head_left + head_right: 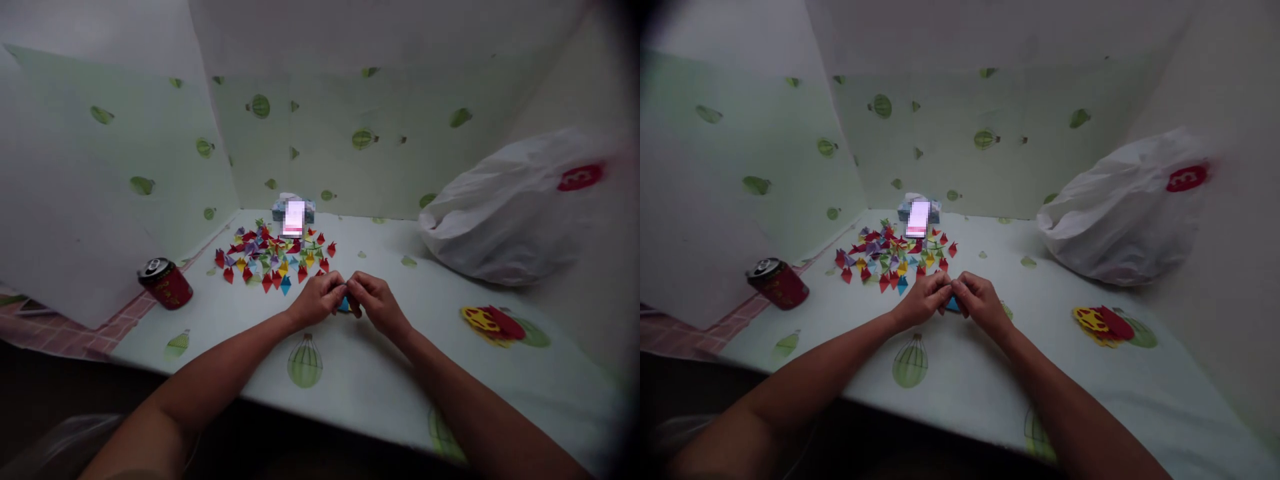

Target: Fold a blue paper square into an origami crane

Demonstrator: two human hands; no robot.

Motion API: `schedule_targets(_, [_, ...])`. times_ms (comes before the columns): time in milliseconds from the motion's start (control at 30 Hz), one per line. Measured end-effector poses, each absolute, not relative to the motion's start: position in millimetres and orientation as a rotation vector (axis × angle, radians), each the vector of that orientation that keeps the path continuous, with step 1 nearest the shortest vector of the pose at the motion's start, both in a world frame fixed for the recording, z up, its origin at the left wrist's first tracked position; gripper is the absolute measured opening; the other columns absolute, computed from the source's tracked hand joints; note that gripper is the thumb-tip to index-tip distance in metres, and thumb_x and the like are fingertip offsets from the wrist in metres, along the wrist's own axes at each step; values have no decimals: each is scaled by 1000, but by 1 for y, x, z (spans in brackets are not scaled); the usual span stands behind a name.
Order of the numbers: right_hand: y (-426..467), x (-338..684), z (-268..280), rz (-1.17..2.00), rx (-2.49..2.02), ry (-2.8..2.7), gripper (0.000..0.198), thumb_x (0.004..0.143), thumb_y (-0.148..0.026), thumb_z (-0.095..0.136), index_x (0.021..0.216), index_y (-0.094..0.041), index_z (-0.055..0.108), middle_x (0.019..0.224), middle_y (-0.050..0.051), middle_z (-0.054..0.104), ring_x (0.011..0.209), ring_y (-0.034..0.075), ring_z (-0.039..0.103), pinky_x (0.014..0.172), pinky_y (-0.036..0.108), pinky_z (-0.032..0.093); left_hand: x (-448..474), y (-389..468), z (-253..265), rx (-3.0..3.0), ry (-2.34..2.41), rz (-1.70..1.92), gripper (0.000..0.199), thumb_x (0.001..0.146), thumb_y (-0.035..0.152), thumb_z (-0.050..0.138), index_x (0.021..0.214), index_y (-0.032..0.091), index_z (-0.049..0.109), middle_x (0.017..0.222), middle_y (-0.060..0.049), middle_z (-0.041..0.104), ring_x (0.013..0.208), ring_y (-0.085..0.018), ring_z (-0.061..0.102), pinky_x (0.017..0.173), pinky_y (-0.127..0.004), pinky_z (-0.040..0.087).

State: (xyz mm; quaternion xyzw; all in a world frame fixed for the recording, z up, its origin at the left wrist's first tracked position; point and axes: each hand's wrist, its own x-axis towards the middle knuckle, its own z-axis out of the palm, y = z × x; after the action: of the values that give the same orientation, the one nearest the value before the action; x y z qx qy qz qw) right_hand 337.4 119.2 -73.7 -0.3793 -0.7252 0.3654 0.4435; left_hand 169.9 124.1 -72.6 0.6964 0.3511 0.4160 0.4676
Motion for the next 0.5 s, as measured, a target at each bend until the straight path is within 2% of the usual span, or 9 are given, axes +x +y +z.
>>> schedule_targets(100, [116, 339, -70, 839, -941, -1822, 40, 97, -44, 51, 64, -20, 50, 48, -3, 50, 44, 11, 44, 50, 25, 36, 170, 119, -70, 1759, 857, 1022, 30, 91, 42, 55, 72, 19, 48, 56, 5, 51, 48, -10, 49, 50, -23, 37])
schedule_targets(267, [107, 336, -63, 626, -935, -1796, 42, 98, -39, 49, 60, -21, 43, 51, -4, 42, 47, 10, 38, 49, 25, 32, 173, 107, -65, 1752, 844, 1070, 29, 95, 43, 49, 78, 20, 47, 52, 5, 51, 46, -10, 48, 50, -23, 37])
schedule_targets(333, [107, 334, -63, 677, -928, -1771, 42, 98, -41, 49, 61, -22, 41, 52, -5, 40, 46, 10, 37, 47, 25, 31, 174, 105, -65, 1734, 806, 1073, 29, 96, 44, 49, 79, 20, 47, 53, 5, 52, 46, -10, 49, 50, -23, 38])
schedule_targets(433, [112, 334, -68, 949, -926, -1706, 43, 98, -46, 47, 62, -22, 42, 47, -6, 41, 40, 9, 36, 43, 25, 30, 176, 107, -69, 1674, 773, 1046, 31, 94, 44, 50, 76, 20, 47, 54, 4, 53, 47, -10, 51, 51, -23, 40])
schedule_targets(500, [116, 334, -72, 1088, -930, -1674, 42, 99, -48, 46, 65, -22, 44, 46, -5, 47, 39, 10, 39, 43, 25, 33, 178, 110, -73, 1604, 819, 1077, 31, 93, 45, 51, 75, 19, 48, 56, 4, 54, 47, -10, 53, 50, -23, 41])
